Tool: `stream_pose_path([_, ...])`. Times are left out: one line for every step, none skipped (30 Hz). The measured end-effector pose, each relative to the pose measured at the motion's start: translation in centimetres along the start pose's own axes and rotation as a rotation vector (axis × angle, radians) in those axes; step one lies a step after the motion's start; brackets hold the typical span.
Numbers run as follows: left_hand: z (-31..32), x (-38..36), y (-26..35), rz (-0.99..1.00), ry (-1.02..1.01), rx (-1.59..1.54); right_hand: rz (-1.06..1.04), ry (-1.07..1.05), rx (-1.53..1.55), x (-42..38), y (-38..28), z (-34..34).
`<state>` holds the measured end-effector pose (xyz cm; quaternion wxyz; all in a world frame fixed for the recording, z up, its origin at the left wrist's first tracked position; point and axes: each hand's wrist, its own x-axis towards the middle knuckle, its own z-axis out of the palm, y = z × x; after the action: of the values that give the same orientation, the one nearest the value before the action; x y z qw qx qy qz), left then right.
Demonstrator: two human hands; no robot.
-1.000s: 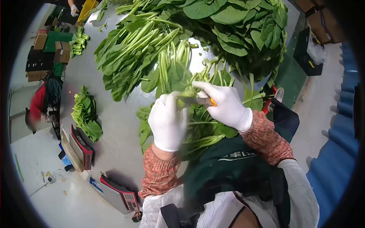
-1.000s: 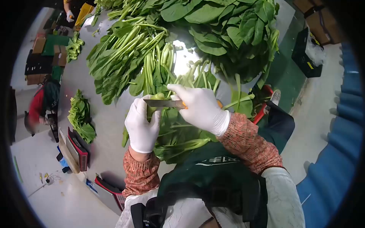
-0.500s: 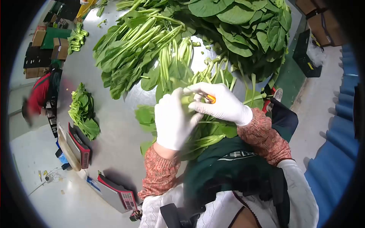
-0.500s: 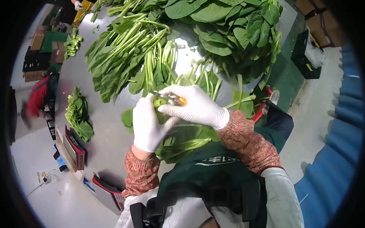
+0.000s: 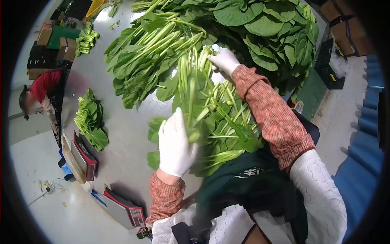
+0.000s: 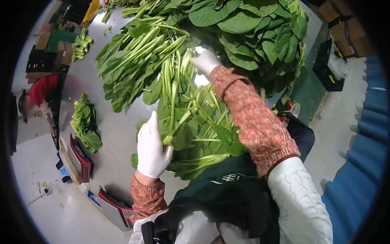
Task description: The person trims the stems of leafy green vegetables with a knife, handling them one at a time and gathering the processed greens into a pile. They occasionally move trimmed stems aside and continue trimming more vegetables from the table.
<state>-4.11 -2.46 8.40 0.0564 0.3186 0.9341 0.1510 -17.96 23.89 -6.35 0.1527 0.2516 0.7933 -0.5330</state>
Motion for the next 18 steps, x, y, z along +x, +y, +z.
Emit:
stream_pose_path([0.0, 0.1, -0.1, 0.014, 0.023, 0.098, 0.042, -0.033, 0.075, 0.2, -0.7, 0.2])
stream_pose_path([-0.3, 0.1, -0.2, -0.008, 0.017, 0.096, 0.105, -0.115, 0.175, 0.2, -1.0, -0.1])
stream_pose_path([-0.8, -0.1, -0.4, -0.034, 0.010, 0.090, -0.002, -0.145, 0.311, -1.1, -1.4, -0.2])
stream_pose_path([-1.2, -0.2, -0.7, -0.063, 0.005, 0.082, -0.148, -0.154, 0.296, -2.4, -2.0, -0.7])
stream_pose_path([-1.1, -0.3, -1.3, -0.090, 0.102, -0.034, -0.297, -0.167, 0.279, -3.9, -2.7, -1.3])
stream_pose_path([-1.0, -0.6, -2.0, -0.117, 0.221, -0.214, -0.372, -0.185, 0.349, -6.5, -3.8, -2.0])
stream_pose_path([-0.8, -0.9, -2.5, -0.141, 0.334, -0.395, -0.443, -0.202, 0.423, -8.9, -4.6, -2.4])
stream_pose_path([-0.7, 0.0, -2.2, -0.133, 0.493, -0.472, -0.515, -0.205, 0.459, -9.9, -4.5, -2.2])
stream_pose_path([-1.3, 0.7, -1.5, -0.104, 0.499, -0.542, -0.587, -0.204, 0.496, -11.0, -4.5, -2.2])
stream_pose_path([-1.5, 1.9, -1.0, -0.064, 0.555, -0.518, -0.506, -0.155, 0.318, -12.9, -5.7, -3.1])
stream_pose_path([-1.8, 3.0, -0.5, -0.023, 0.615, -0.490, -0.523, -0.228, 0.490, -13.9, -5.8, -2.8])
stream_pose_path([-2.3, 3.9, 0.0, 0.002, 0.608, -0.431, -0.506, -0.222, 0.439, -15.1, -6.3, -3.0])
stream_pose_path([-3.0, 4.6, 0.5, 0.025, 0.599, -0.371, -0.489, -0.218, 0.390, -16.0, -6.8, -3.2])
stream_pose_path([-3.4, 4.9, 0.8, 0.046, 0.588, -0.311, -0.579, -0.133, 0.378, -15.8, -6.1, -2.4])
stream_pose_path([-3.8, 4.9, 0.8, 0.013, 0.461, -0.294, -0.537, -0.117, 0.420, -16.0, -6.1, -2.4])
stream_pose_path([-4.1, 4.9, 0.7, -0.017, 0.331, -0.278, -0.494, -0.097, 0.463, -16.2, -5.9, -2.6])
stream_pose_path([-4.3, 4.8, 0.6, -0.047, 0.201, -0.261, -0.448, -0.078, 0.505, -16.4, -5.7, -2.7])
stream_pose_path([-4.0, 4.7, 0.4, 0.021, 0.124, -0.360, -0.397, -0.088, 0.580, -17.1, -6.2, -3.3])
